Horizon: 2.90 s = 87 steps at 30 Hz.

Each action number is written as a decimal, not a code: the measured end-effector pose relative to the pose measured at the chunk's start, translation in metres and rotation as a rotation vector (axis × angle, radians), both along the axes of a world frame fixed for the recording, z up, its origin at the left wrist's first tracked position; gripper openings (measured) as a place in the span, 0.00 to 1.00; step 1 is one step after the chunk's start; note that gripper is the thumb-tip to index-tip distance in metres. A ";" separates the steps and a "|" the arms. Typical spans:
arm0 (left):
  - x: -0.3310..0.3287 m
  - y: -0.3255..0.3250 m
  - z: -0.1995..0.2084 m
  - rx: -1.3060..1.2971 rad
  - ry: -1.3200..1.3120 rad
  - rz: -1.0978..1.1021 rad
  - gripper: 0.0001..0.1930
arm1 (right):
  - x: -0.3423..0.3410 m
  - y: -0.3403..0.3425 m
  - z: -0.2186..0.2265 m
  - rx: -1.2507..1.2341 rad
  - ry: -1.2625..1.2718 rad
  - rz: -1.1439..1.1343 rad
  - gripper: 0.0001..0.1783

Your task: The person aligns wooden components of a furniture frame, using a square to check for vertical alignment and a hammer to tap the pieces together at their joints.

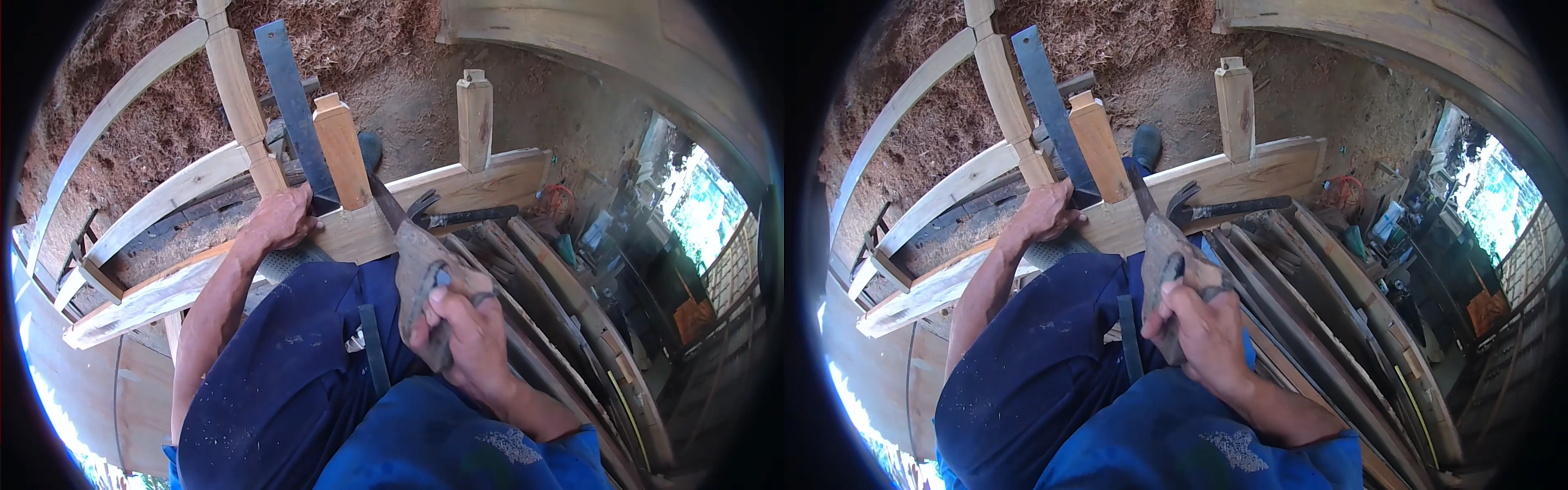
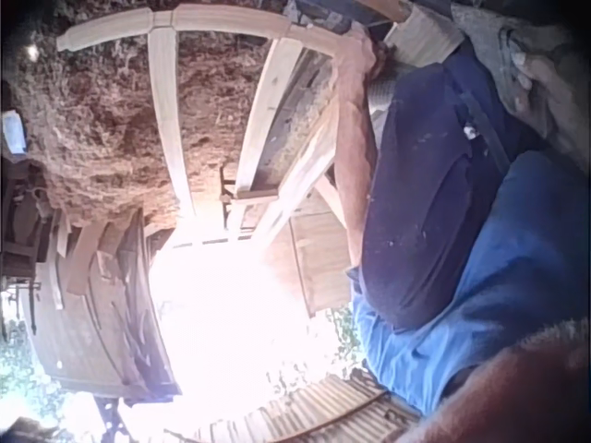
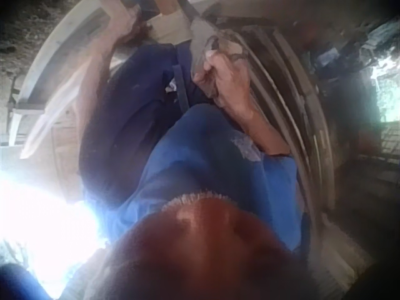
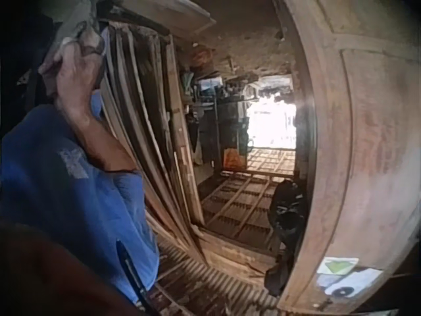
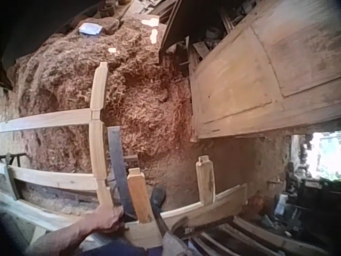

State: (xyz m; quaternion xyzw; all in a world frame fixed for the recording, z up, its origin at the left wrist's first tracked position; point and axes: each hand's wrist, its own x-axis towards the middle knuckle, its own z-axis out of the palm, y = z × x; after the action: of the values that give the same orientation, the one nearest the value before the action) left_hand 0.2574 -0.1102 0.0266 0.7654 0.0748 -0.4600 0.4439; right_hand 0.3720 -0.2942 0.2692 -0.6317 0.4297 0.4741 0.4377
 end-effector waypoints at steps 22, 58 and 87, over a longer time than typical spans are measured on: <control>-0.007 -0.004 -0.010 0.031 -0.099 0.020 0.24 | -0.012 0.010 -0.065 0.013 -0.084 0.021 0.07; 0.004 0.002 0.000 0.075 -0.072 -0.014 0.23 | -0.005 0.009 -0.027 0.033 -0.041 0.009 0.12; -0.008 -0.007 0.002 0.073 -0.010 -0.035 0.22 | -0.012 0.000 -0.020 0.091 -0.013 -0.078 0.03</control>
State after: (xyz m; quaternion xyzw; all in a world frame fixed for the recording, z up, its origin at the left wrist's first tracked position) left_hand 0.2492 -0.1173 0.0285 0.7846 0.0758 -0.4607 0.4079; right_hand 0.3598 -0.2940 0.2494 -0.5969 0.4292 0.4716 0.4869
